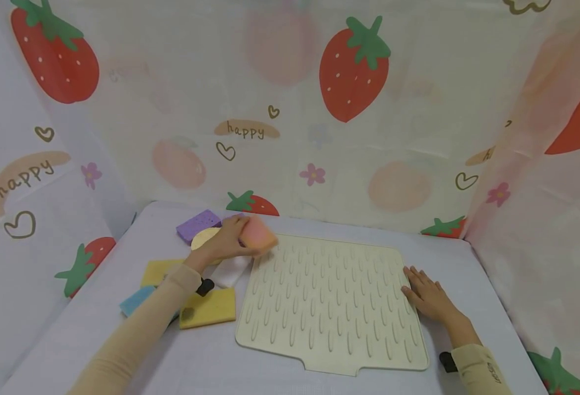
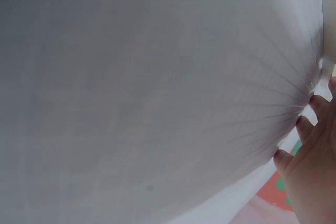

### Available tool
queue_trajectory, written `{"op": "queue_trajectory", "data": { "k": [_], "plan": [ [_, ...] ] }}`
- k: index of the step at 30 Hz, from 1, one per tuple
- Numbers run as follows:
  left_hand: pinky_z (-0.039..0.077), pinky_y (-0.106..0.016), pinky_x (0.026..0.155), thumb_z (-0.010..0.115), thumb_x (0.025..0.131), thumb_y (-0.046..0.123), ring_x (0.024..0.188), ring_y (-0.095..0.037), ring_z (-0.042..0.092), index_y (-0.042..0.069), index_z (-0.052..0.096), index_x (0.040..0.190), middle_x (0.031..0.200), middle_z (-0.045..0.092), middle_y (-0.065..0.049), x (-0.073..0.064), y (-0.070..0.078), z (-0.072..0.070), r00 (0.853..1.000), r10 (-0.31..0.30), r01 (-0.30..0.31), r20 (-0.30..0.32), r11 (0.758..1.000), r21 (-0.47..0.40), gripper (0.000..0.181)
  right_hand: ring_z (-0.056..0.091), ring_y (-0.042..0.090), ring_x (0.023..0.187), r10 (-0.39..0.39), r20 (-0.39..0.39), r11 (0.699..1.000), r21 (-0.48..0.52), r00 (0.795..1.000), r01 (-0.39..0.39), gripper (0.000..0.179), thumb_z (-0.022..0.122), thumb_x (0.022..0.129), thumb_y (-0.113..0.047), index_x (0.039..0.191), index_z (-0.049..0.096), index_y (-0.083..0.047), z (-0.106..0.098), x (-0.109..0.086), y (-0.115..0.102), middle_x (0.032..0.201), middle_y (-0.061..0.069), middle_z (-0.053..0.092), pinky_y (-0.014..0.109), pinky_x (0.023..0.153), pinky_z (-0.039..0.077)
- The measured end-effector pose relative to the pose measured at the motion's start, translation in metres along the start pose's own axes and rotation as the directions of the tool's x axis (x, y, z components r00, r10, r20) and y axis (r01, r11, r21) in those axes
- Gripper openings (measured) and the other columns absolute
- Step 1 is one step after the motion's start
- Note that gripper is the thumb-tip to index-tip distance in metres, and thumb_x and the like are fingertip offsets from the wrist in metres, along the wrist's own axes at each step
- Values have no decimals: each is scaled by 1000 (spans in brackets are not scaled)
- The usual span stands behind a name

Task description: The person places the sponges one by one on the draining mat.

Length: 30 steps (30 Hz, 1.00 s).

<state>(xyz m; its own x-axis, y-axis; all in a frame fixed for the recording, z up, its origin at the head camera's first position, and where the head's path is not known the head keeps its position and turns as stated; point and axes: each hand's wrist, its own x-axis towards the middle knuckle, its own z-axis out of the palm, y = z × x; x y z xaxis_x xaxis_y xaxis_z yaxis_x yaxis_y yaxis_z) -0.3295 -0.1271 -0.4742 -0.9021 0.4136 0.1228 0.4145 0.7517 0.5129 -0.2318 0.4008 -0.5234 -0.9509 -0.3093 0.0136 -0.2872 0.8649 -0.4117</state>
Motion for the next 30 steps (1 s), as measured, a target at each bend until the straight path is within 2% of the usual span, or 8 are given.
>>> {"op": "queue_trajectory", "data": {
  "k": [4,10,20,30],
  "plan": [
    [40,-47,97,70,71,58,119,-32,41,0,28,143,133,37,-20,0,4,6,1000,-5,5,-19,1000,-3,102,18,54,131,-3,3,1000,2,1000,3,61,45,97,-32,146,23,-2,0,0,-1,147,29,22,74,94,11],
    [40,-49,96,67,72,61,120,-34,40,0,30,142,133,38,-21,2,10,16,998,-19,19,-53,1000,0,100,18,53,131,-2,-1,1000,-2,1000,2,62,45,97,-32,146,22,-2,0,0,0,147,29,22,74,94,11],
    [41,-46,94,66,69,66,121,-31,36,7,29,144,136,38,-17,9,18,33,992,-114,115,-50,993,17,102,19,53,131,-2,-12,1000,-12,1000,2,63,46,97,-34,146,23,-3,4,0,3,147,29,23,74,93,12],
    [40,-43,92,66,67,67,113,-30,40,8,33,141,126,44,-17,13,29,41,987,-139,142,-78,989,34,101,18,52,132,6,5,1000,-16,1000,-6,63,45,97,-35,146,22,-3,1,0,0,147,28,21,73,94,11]
  ]
}}
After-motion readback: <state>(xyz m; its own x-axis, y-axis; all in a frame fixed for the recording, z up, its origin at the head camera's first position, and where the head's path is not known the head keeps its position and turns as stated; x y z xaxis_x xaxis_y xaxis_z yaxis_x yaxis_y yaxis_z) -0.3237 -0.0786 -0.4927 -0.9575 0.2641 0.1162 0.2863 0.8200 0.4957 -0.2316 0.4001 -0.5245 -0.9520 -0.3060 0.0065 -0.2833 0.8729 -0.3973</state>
